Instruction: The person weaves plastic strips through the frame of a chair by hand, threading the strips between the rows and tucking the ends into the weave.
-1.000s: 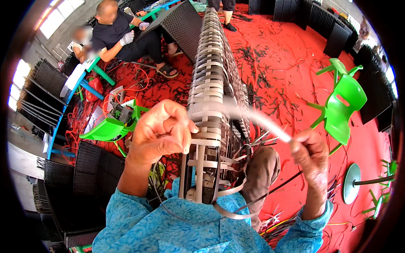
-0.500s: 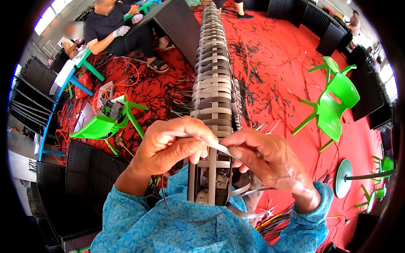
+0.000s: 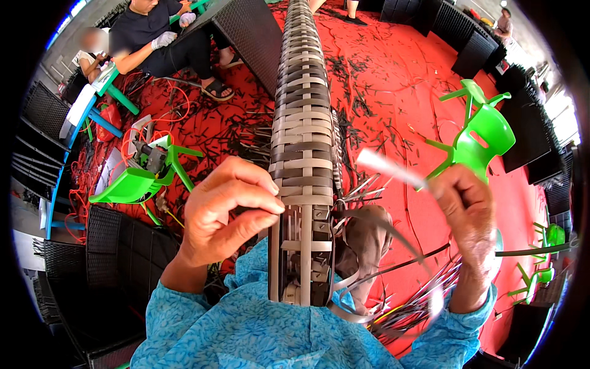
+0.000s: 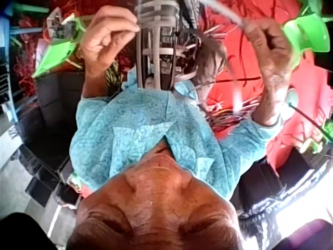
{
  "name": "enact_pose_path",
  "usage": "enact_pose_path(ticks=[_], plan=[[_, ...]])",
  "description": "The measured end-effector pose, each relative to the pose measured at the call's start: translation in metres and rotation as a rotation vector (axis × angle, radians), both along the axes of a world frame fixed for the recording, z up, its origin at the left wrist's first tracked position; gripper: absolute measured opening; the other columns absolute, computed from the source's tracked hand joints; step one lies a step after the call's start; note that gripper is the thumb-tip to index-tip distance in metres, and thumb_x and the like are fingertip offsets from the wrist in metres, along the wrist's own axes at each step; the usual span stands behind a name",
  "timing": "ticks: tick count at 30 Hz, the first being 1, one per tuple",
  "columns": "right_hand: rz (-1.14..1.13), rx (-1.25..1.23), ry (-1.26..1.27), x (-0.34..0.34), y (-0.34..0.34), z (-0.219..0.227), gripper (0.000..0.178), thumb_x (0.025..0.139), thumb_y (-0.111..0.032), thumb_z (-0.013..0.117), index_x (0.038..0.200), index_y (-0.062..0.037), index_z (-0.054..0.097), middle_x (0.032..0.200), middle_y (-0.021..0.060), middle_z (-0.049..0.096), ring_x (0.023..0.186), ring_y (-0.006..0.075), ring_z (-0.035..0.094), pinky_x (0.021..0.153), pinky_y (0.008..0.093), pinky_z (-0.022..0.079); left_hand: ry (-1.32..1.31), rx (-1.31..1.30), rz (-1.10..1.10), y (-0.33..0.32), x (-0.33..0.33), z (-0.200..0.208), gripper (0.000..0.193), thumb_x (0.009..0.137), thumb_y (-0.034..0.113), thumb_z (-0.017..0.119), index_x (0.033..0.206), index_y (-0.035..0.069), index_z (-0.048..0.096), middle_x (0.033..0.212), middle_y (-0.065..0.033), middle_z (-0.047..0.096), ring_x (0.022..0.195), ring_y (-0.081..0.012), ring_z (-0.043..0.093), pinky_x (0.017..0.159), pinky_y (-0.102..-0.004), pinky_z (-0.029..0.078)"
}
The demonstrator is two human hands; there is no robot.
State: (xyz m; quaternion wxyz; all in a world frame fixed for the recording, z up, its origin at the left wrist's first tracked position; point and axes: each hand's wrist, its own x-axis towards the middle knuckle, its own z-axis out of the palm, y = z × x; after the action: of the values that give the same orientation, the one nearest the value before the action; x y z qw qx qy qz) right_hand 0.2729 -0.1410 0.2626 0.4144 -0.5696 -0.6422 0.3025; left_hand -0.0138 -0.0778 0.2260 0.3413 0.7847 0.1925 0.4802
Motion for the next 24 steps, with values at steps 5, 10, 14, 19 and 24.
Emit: enact_pose_path(ticks=[5, 10, 14, 19, 24], plan=[[-0.028, 0.110, 0.048, -0.013, 0.003, 0.027, 0.016, 0.080, -0.006, 0.064, 0.067, -0.0038, 0.053, 0.055, -0.0057, 0.044, 0.049, -0.0002, 0.036, 0.042, 0.0187, 0.027, 0.223, 0.150, 0.167, -0.006, 0.005, 0.000, 0.021, 0.067, 0.005, 0.072, 0.086, 0.003, 0.065, 0.085, -0.0072, 0.056, 0.077, -0.0194, 0.054, 0.066, -0.0288, 0.043], [0.106, -0.067, -0.163, -0.020, 0.004, 0.028, 0.016, 0.077, -0.004, 0.064, 0.066, -0.0023, 0.052, 0.051, -0.0051, 0.044, 0.046, -0.0005, 0.037, 0.039, 0.0194, 0.026, 0.211, 0.116, 0.188, -0.011, 0.007, -0.002, 0.023, 0.064, 0.006, 0.073, 0.085, 0.004, 0.064, 0.085, -0.0065, 0.055, 0.076, -0.0196, 0.053, 0.065, -0.0290, 0.043], [0.117, -0.182, -0.102, -0.028, 0.008, 0.021, 0.018, 0.078, -0.007, 0.064, 0.065, -0.0030, 0.052, 0.050, -0.0057, 0.044, 0.047, -0.0011, 0.036, 0.039, 0.0193, 0.027, 0.231, 0.108, 0.203, -0.013, 0.006, -0.003, 0.024, 0.063, 0.007, 0.074, 0.085, 0.005, 0.065, 0.086, -0.0063, 0.053, 0.075, -0.0198, 0.052, 0.064, -0.0300, 0.043], [0.148, -0.353, 0.061, -0.027, 0.010, 0.005, 0.020, 0.081, -0.013, 0.064, 0.068, -0.0031, 0.053, 0.052, -0.0074, 0.044, 0.048, -0.0015, 0.036, 0.041, 0.0187, 0.027, 0.316, 0.140, 0.225, -0.019, 0.006, 0.004, 0.026, 0.060, 0.008, 0.076, 0.083, 0.006, 0.065, 0.088, -0.0067, 0.052, 0.075, -0.0206, 0.051, 0.064, -0.0307, 0.043], [0.116, -0.490, 0.382, -0.035, 0.009, -0.016, 0.018, 0.085, -0.016, 0.061, 0.075, -0.0026, 0.056, 0.062, -0.0068, 0.048, 0.056, -0.0007, 0.040, 0.045, 0.0177, 0.030, 0.285, 0.063, 0.262, -0.022, 0.003, 0.005, 0.025, 0.063, 0.013, 0.076, 0.083, 0.004, 0.064, 0.086, -0.0074, 0.052, 0.076, -0.0209, 0.051, 0.066, -0.0300, 0.042]])
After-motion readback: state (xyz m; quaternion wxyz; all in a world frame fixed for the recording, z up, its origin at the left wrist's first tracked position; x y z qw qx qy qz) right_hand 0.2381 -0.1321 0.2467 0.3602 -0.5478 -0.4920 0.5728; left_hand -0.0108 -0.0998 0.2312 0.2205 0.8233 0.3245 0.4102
